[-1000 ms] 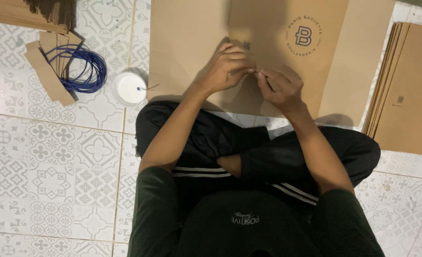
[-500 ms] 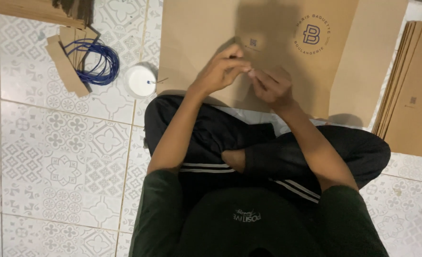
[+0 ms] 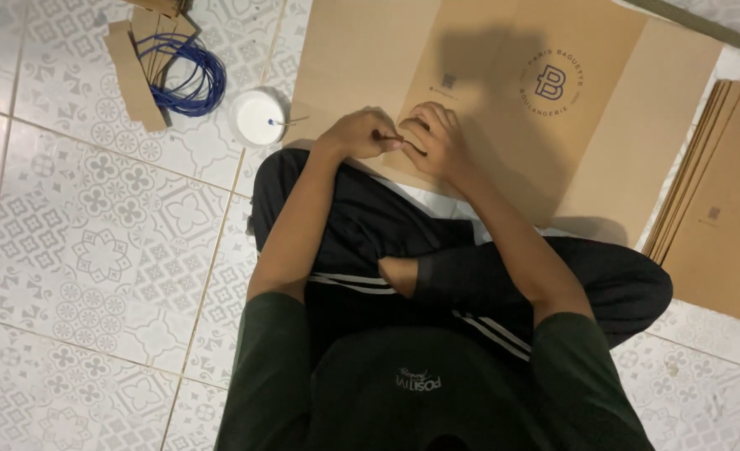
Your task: Applying glue to cardboard sheets and pressing them together to assemble packaging.
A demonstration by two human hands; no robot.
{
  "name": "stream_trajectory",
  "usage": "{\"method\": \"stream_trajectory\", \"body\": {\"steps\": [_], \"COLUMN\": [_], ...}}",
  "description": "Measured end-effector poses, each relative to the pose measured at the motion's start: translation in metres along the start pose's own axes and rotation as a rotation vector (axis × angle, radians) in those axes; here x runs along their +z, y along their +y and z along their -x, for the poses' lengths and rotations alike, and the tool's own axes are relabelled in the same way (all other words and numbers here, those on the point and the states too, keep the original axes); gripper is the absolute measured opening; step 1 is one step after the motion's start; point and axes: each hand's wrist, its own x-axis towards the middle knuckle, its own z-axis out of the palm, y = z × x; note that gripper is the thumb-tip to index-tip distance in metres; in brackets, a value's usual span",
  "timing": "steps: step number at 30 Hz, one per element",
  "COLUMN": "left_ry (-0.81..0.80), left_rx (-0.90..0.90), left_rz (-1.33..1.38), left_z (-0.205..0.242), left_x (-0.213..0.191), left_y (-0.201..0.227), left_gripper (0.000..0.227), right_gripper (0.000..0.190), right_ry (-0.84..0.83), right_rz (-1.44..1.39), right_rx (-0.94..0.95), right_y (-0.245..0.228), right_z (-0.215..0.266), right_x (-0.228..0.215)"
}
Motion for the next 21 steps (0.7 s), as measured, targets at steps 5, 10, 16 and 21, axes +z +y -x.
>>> {"method": "stream_trajectory", "body": {"steps": [5, 10, 16, 21], "left_ry": [0.070, 0.166, -0.239, -0.279], "left_rx": [-0.090, -0.030, -0.136, -0.174], "left_rz": [-0.343, -0.406, -0.437, -0.470], "left_z": [-0.003, -0.006, -0.024, -0.021], "left_x": [0.007, -0.004, -0.025, -0.026], "left_y": [0.000, 0.018, 0.033, 0.037], "left_gripper": [0.058, 0.117, 0.140, 0.147], "right_gripper": [0.054, 0.113, 0.158, 0.169], "right_ry": [0.030, 0.005, -0.100, -0.282], "right_rz": [0.016, 0.039, 0.037, -0.014], "right_rx": [0.033, 0.112, 0.268, 0.445], "right_y": [0.002, 0.025, 0.060, 0.064], "right_z": [-0.001, 0.002, -0.008, -0.017], "right_x": [0.005, 0.030, 0.048, 0.048]}}
